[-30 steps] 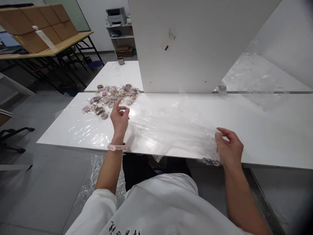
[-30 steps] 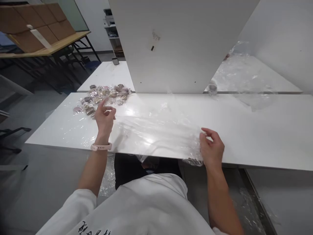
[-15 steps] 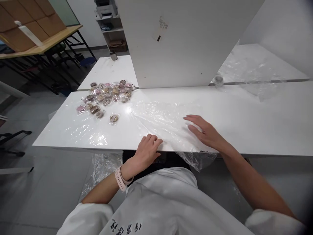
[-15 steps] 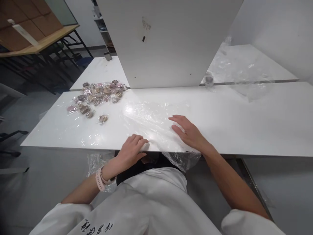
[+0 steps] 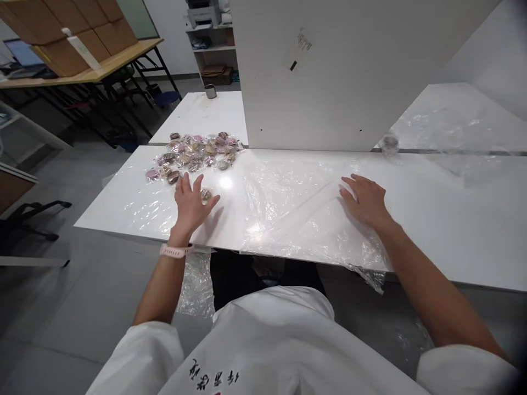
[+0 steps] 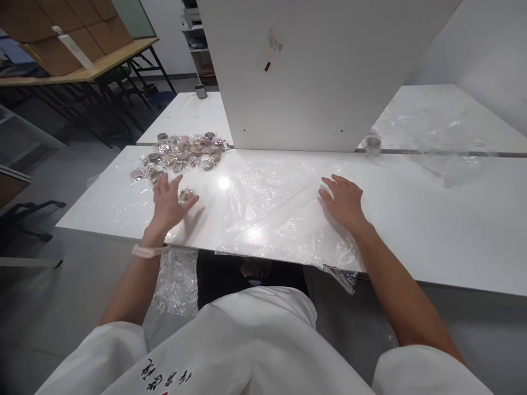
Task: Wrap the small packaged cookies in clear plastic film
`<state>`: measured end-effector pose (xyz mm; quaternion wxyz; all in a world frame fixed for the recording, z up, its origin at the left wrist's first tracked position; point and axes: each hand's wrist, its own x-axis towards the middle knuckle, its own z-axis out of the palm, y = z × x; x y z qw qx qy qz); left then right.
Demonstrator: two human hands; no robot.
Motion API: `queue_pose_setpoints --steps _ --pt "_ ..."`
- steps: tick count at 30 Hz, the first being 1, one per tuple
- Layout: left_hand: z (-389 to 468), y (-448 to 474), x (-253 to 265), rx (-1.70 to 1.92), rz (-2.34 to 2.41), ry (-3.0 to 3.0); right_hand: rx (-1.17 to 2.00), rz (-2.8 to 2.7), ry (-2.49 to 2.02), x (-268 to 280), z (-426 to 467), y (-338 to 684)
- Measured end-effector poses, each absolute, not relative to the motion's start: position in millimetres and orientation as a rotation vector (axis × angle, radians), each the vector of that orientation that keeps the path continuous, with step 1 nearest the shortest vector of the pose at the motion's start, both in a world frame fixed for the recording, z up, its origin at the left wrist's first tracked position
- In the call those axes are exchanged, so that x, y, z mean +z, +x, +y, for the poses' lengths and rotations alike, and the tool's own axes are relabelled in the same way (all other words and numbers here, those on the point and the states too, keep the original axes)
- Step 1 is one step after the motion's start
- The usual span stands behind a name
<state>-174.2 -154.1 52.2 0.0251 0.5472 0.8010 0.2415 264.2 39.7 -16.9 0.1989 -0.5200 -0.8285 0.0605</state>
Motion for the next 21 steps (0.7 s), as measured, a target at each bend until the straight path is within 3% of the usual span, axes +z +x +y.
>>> queue_pose_setpoints --steps 5,10,15,21 --pt "-127 -188 16 0.584 2.354 1.815 0.133 -2.291 -1.51 -33 24 261" --pt "-111 -223 28 0.821 2.567 1.687 0.108 -2.291 -1.498 -33 27 260" --pt "-103 -266 28 0.601 2.715 1.49 0.113 -2.293 -1.505 -30 26 259" --pt "-103 -266 31 0.63 2.678 1.567 0.134 -2.271 -1.505 -29 24 258"
